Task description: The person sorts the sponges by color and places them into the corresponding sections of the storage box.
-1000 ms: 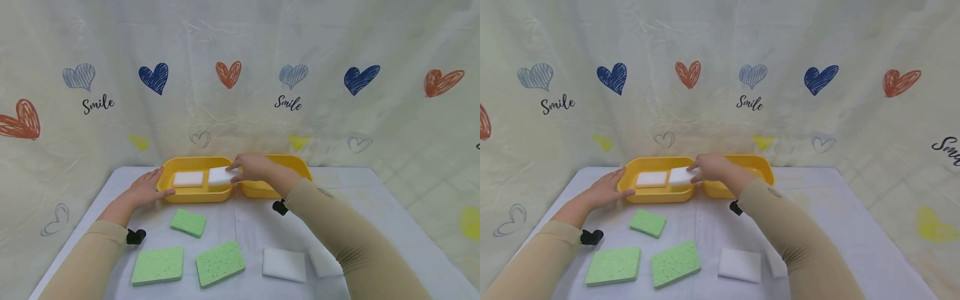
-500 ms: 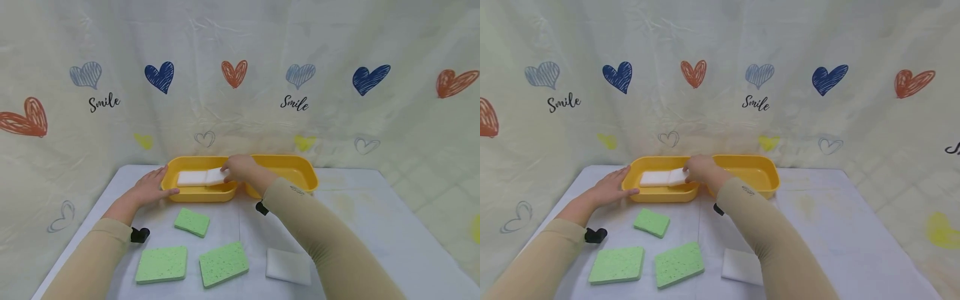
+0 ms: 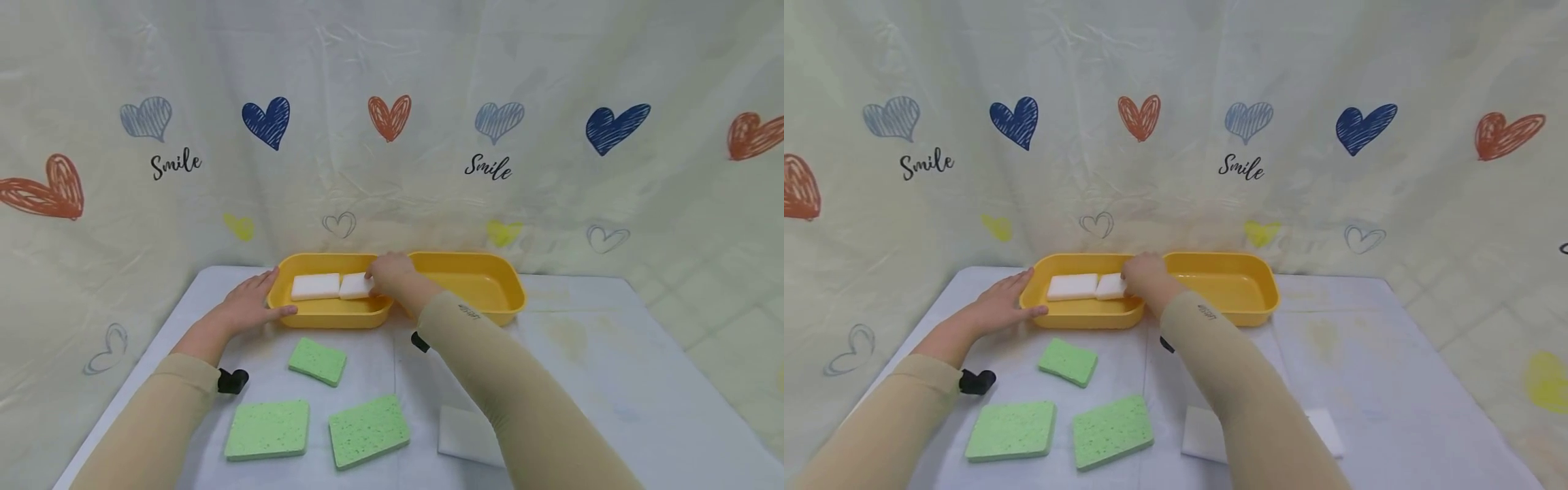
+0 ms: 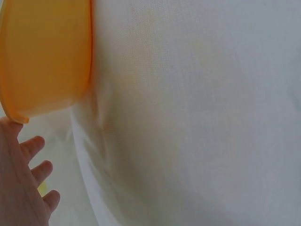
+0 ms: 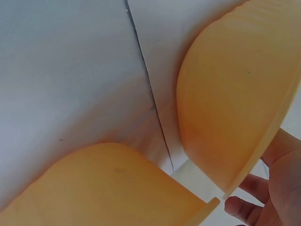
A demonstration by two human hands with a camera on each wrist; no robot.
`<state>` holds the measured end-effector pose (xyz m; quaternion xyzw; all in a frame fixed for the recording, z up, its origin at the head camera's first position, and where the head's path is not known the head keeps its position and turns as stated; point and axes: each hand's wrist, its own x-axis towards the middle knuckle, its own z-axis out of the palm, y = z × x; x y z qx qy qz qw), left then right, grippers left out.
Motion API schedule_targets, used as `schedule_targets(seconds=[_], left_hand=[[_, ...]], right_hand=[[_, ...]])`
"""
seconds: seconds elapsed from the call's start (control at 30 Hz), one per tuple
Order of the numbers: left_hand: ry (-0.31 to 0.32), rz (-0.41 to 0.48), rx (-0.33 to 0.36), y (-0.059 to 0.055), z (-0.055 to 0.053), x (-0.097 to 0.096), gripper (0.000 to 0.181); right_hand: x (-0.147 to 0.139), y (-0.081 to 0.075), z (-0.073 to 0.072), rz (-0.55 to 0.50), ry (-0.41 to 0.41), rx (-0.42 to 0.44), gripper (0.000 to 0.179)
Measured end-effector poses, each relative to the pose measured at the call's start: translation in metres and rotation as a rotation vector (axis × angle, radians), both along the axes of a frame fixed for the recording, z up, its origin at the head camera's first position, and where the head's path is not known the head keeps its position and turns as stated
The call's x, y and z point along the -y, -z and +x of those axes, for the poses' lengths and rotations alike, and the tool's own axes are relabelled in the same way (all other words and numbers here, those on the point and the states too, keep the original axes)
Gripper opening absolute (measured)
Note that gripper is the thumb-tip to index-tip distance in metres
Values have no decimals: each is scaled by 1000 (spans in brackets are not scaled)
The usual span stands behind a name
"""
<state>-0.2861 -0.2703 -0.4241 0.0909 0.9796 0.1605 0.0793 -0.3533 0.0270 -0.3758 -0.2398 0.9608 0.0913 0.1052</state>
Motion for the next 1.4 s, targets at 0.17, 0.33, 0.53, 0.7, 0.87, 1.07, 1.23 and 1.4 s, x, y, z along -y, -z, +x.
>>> schedule_targets(seconds=[0.17, 0.33, 0.53, 0.7, 0.87, 1.07, 1.23, 1.4], left_hand=[[9, -14, -6, -1, -2, -5, 116], [17, -21, -7, -2, -3, -8, 118], [20, -7, 5, 2, -3, -6, 117], [25, -6, -2, 6, -1, -2, 115], [22, -7, -1, 5, 2, -1, 115], [24, -7, 2, 6, 4, 1, 114], [17, -2, 9, 3, 5, 1, 117], [24, -6, 6, -2, 3, -2, 117]], right_hand=[[-2, 1, 1, 28, 4, -40, 41], [-7, 3, 1, 22, 3, -48, 47], [-13, 0, 6, -42, 6, -42, 52], [-20, -5, 12, -133, 35, -35, 52], [-31, -16, 21, -240, 36, -21, 54], [-54, -29, 37, -301, 17, -54, 55], [-78, -34, 52, -292, 30, -80, 55], [-102, -36, 70, -286, 21, -87, 57]])
